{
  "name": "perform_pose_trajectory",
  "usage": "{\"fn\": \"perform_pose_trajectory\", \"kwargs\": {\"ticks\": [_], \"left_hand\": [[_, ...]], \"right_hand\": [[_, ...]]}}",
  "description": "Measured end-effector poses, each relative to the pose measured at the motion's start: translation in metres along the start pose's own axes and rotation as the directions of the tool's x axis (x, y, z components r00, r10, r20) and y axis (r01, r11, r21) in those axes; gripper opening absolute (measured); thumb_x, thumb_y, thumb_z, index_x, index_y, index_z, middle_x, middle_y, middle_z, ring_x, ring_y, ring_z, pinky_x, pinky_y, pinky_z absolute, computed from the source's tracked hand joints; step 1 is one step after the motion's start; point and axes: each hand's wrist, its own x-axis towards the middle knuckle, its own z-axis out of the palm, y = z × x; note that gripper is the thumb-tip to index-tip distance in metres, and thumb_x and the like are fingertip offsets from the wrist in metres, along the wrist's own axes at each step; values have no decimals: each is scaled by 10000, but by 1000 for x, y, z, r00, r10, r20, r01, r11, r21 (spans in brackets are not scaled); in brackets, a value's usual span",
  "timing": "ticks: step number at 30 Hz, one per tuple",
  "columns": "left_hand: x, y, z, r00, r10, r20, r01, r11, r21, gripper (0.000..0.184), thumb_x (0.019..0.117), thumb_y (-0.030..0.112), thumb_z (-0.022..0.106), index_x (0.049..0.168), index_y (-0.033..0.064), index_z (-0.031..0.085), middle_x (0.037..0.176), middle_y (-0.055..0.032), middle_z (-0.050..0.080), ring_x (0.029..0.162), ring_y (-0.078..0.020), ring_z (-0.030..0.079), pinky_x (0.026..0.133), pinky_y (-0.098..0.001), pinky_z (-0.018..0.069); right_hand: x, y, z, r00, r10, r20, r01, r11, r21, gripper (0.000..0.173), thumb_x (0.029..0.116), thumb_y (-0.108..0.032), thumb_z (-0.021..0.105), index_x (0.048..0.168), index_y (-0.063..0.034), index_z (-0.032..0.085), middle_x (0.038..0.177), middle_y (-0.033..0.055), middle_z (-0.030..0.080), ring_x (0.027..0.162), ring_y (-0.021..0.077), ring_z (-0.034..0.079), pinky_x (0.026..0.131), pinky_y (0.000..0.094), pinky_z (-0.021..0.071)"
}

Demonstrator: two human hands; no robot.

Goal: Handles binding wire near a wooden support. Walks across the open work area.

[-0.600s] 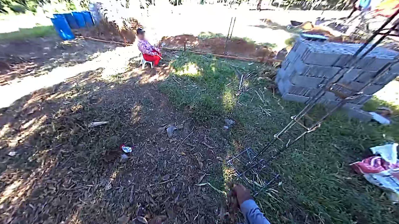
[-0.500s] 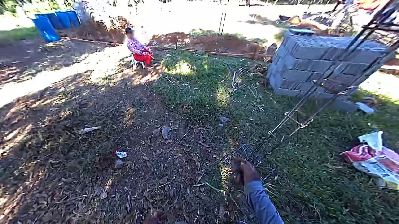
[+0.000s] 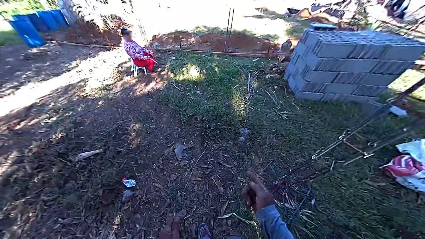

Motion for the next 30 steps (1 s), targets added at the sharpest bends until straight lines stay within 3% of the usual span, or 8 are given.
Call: {"fn": "perform_pose_trajectory", "kwargs": {"ticks": [5,9,12,14,17,18,20,30], "left_hand": [[76,36,7,988,141,58,-141,990,-6,345,1102,316,433,1171,162,733,750,7,664,593,-108,598,599,-329,550],[125,59,24,964,252,85,-253,968,5,341,1102,349,439,1174,204,739,728,40,641,584,-90,578,579,-314,538],[157,76,40,932,352,89,-353,936,-7,338,1106,294,431,1166,150,731,743,25,650,575,-89,580,557,-302,541],[175,90,49,921,375,101,-378,926,9,332,1108,263,424,1179,124,718,769,17,658,576,-81,573,556,-293,533],[210,107,65,905,416,86,-418,908,6,328,1111,244,425,1207,88,698,812,8,677,573,-64,569,541,-264,522],[224,113,72,895,441,70,-443,896,24,335,1113,253,424,1209,80,695,786,14,660,565,-58,568,531,-256,525],[253,127,88,878,475,50,-478,876,69,359,1116,273,413,1215,71,693,747,23,633,557,-52,562,527,-249,523],[391,210,167,855,488,173,-501,865,37,349,1112,257,431,1266,67,681,740,26,634,551,-57,566,516,-249,521]], "right_hand": [[6,55,32,941,329,81,-320,941,-105,500,1049,-172,294,1519,-92,446,681,103,627,435,188,525,443,375,501],[40,74,33,913,387,133,-333,892,-307,446,1073,-217,316,1415,-98,576,766,115,681,477,192,548,481,375,503],[69,76,33,899,421,118,-328,828,-455,417,1096,-217,320,1385,-113,602,834,113,694,537,186,566,530,376,504],[87,72,31,886,446,129,-304,768,-564,420,1095,-208,313,1380,-93,599,917,147,699,654,233,624,627,424,540],[126,84,22,856,501,130,-271,649,-711,416,1108,-195,316,1357,-42,614,1135,225,704,982,353,693,930,537,530],[141,88,19,834,539,119,-270,585,-765,419,1113,-208,327,1366,-32,611,1242,240,681,1144,378,666,1047,558,480],[172,97,12,792,607,69,-263,440,-859,446,1118,-258,327,1389,-32,600,1379,237,626,1333,380,573,1144,567,404],[280,111,-21,682,731,-29,-374,315,-873,455,1109,-223,356,1365,83,575,1429,286,571,1391,412,512,1156,587,385]]}}
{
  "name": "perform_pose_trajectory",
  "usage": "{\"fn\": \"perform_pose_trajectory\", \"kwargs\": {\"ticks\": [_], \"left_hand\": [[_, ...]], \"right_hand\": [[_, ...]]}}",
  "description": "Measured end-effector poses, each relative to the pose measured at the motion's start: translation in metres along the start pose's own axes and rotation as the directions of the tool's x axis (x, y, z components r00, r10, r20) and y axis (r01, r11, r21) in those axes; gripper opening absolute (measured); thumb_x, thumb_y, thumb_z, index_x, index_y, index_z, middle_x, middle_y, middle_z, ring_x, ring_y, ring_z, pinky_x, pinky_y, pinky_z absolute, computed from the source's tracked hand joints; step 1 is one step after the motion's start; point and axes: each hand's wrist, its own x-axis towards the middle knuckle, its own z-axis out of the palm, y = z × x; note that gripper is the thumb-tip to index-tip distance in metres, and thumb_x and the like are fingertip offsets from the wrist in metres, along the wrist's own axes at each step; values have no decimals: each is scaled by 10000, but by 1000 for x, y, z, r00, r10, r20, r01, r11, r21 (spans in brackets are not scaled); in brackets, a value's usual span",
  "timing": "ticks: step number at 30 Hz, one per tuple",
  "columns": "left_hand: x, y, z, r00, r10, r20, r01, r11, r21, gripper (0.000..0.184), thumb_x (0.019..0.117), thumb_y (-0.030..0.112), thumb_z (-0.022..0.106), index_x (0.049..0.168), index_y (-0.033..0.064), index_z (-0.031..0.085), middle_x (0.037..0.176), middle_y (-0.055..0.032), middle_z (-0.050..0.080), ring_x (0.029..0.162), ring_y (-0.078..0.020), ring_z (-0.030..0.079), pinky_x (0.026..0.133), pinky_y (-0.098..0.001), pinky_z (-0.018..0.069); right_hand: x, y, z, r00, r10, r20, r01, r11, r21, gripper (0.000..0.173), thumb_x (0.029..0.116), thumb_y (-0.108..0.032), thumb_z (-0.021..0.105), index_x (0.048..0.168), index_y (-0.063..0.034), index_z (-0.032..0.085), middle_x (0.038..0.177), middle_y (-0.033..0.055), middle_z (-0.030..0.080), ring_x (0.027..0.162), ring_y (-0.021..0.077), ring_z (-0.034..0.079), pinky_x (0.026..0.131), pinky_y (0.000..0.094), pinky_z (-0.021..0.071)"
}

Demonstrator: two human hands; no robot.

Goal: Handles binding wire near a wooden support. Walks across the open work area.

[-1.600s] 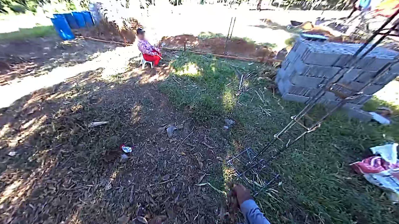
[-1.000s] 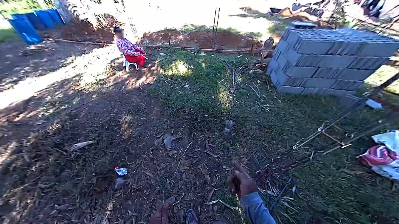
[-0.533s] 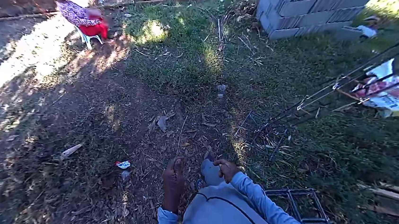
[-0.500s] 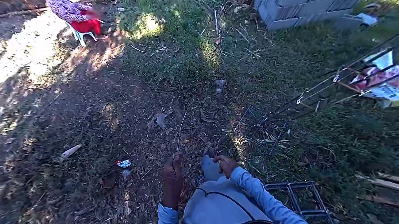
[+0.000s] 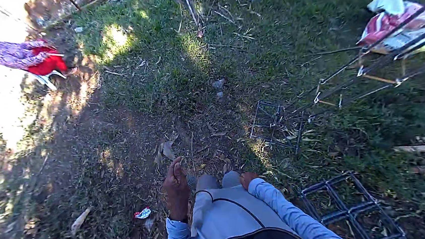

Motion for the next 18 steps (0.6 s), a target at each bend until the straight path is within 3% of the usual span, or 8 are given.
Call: {"fn": "perform_pose_trajectory", "kwargs": {"ticks": [3,5,8,11,13,18], "left_hand": [[40,3,20,1000,-14,9,14,995,-103,355,1108,259,442,1296,58,666,700,19,628,516,-79,563,473,-265,516],[62,3,34,998,-38,45,45,984,-173,351,1106,245,446,1317,54,651,698,2,643,515,-94,585,465,-271,529],[93,1,54,989,-33,147,68,968,-241,338,1101,231,461,1300,44,661,691,-13,655,515,-114,597,470,-285,542],[127,-2,76,956,-17,292,98,960,-263,327,1098,233,470,1281,68,685,683,-4,652,516,-105,590,487,-280,541],[150,-2,86,905,4,426,107,965,-237,318,1095,224,478,1281,89,697,704,-10,665,547,-105,603,536,-299,558],[226,-5,97,660,57,749,28,995,-101,334,1097,281,469,1265,100,694,820,-69,704,649,-157,655,684,-377,588]], "right_hand": [[12,5,-15,1000,-12,10,12,1000,15,493,1110,-294,352,1357,51,602,1419,272,588,1394,402,513,1166,585,372],[31,16,-9,998,-55,10,55,997,46,513,1090,-385,419,1313,14,651,1367,257,631,1352,400,553,1149,592,393],[53,17,-9,996,-87,35,83,991,105,511,1038,-450,547,1297,-30,684,1337,230,657,1328,379,575,1154,579,393],[83,14,-16,993,-97,59,88,986,141,495,1045,-422,570,1331,-29,663,1358,233,644,1346,379,559,1169,569,367],[107,12,-22,993,-97,65,85,983,162,460,1053,-358,564,1341,-11,653,1365,244,639,1349,384,559,1176,558,371],[106,-41,-85,992,-76,105,70,996,61,430,1083,-275,534,1374,32,612,1419,274,591,1388,398,521,1200,538,337]]}}
